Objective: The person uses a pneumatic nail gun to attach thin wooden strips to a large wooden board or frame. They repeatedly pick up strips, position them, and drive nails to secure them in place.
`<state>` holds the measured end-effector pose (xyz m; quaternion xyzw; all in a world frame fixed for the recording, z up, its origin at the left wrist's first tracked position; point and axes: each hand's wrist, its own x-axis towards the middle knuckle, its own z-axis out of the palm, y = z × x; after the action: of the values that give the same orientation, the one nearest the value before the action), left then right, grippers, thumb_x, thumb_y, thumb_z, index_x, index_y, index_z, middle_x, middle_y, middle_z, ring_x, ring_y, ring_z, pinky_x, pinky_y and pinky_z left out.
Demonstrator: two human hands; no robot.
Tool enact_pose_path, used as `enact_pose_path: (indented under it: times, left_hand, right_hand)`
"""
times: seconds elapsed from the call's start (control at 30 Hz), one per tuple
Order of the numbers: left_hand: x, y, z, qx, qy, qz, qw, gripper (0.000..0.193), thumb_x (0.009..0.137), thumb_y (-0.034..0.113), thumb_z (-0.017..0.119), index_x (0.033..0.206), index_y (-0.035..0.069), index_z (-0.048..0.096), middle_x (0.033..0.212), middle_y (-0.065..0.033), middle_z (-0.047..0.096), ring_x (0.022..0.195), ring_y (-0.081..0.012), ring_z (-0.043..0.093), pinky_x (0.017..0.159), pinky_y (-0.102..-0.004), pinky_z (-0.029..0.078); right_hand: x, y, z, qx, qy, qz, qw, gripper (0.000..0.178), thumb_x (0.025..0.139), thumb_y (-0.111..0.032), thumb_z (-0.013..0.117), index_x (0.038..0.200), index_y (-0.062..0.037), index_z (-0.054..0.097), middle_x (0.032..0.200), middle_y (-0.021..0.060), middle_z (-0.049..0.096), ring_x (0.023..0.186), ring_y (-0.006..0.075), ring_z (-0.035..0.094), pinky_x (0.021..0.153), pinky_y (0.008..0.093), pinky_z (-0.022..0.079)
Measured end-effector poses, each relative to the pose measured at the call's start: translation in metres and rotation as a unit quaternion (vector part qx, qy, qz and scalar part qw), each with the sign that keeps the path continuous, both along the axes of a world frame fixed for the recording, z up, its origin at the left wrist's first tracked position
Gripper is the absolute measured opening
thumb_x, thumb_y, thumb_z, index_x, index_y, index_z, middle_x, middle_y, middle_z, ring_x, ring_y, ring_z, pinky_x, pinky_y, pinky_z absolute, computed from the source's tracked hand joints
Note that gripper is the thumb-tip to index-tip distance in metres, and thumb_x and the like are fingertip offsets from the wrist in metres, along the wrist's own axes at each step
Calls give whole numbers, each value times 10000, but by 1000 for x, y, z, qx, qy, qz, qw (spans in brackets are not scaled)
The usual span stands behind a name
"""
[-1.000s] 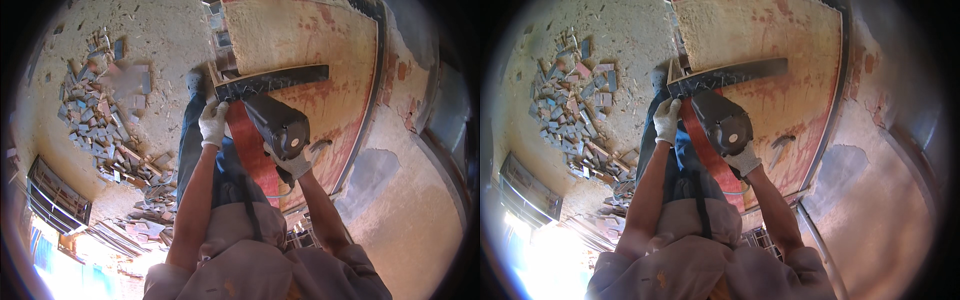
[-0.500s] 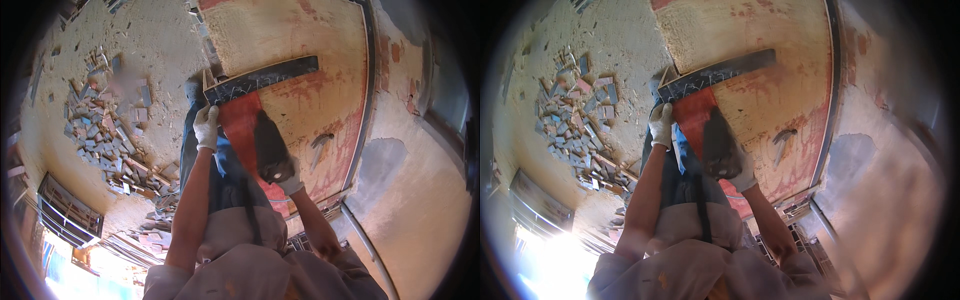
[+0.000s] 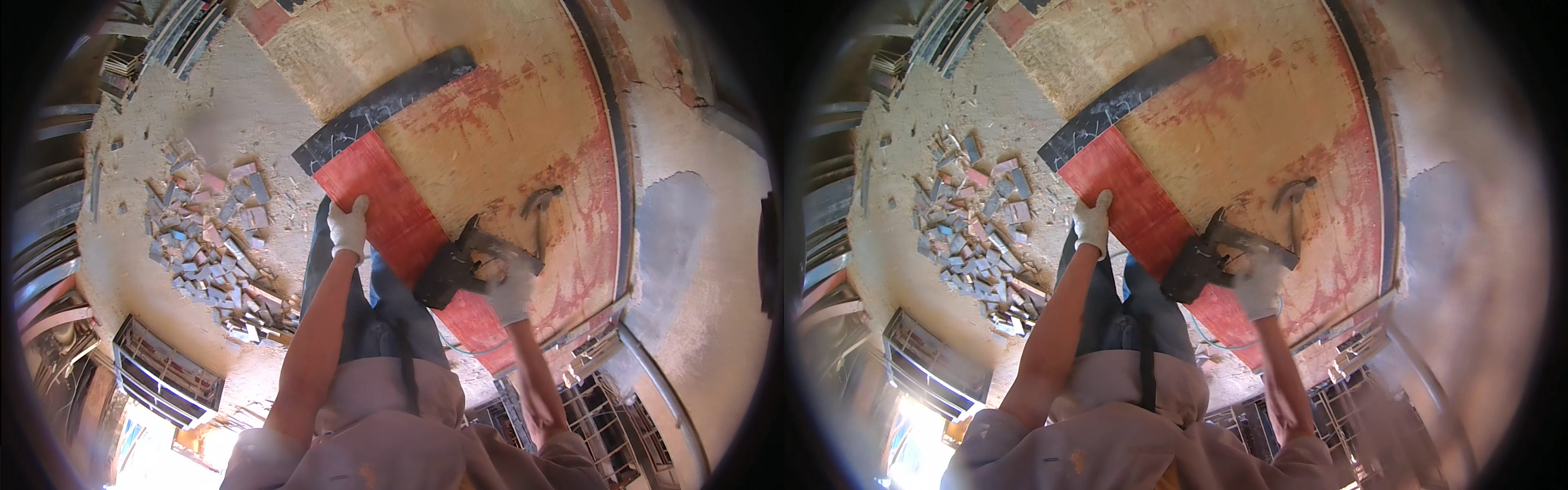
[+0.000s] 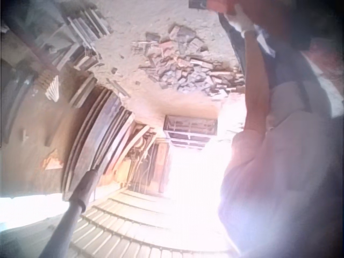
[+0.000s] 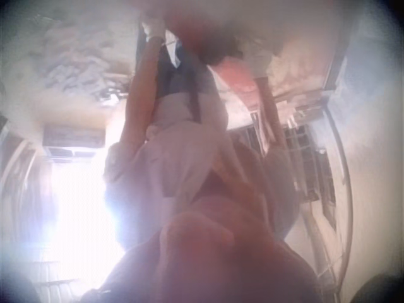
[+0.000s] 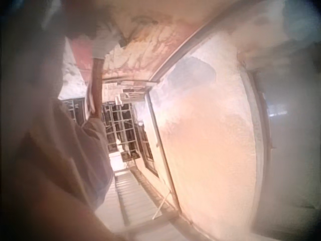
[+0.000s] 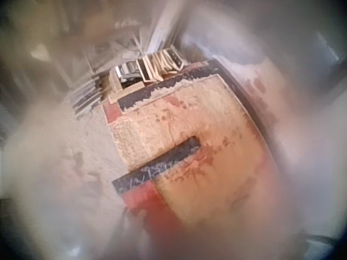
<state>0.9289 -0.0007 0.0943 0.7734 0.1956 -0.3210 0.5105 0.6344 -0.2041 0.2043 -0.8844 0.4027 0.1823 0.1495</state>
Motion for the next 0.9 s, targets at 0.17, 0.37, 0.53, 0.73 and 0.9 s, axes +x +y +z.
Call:
enact_pose_path:
  times: [0.17,0.37,0.53,0.73,0.9]
  left_hand:
    - [2,-10,17,-20,5,17,1000,544,833,258,811,1269,2,608,1166,-146,710,1027,-257,686,898,-374,533]
    - [-6,-16,8,24,14,28,999,620,772,305,851,1244,-15,607,1162,-171,709,1055,-283,691,918,-385,533]
    - [-1,-18,20,43,28,24,998,607,757,258,856,1225,-29,598,1147,-178,709,1044,-293,694,905,-390,537]
    - [1,-21,29,6,26,68,997,582,776,172,834,1258,-20,569,1142,-165,711,1016,-277,701,885,-379,544]
    - [10,-22,39,-2,72,64,995,619,779,181,835,1293,-15,550,1153,-175,709,1011,-286,705,886,-380,545]
  right_hand:
    - [-22,-118,-52,-163,72,-270,946,619,806,-430,771,1241,-33,583,1178,263,615,1013,446,609,900,509,492]
    - [-19,-175,-68,-58,-30,-100,993,429,827,-302,766,1075,7,602,1030,226,652,947,396,640,820,477,496]
    - [92,-178,-25,-73,-154,42,984,332,925,-239,683,1134,6,606,927,188,668,839,357,641,762,440,505]
    - [261,-14,80,163,-379,128,902,351,958,-213,643,1256,-28,625,1075,198,678,973,303,676,862,382,519]
    - [292,39,26,171,-256,171,936,331,990,-252,592,1243,-41,623,1052,197,694,894,387,686,736,407,550]
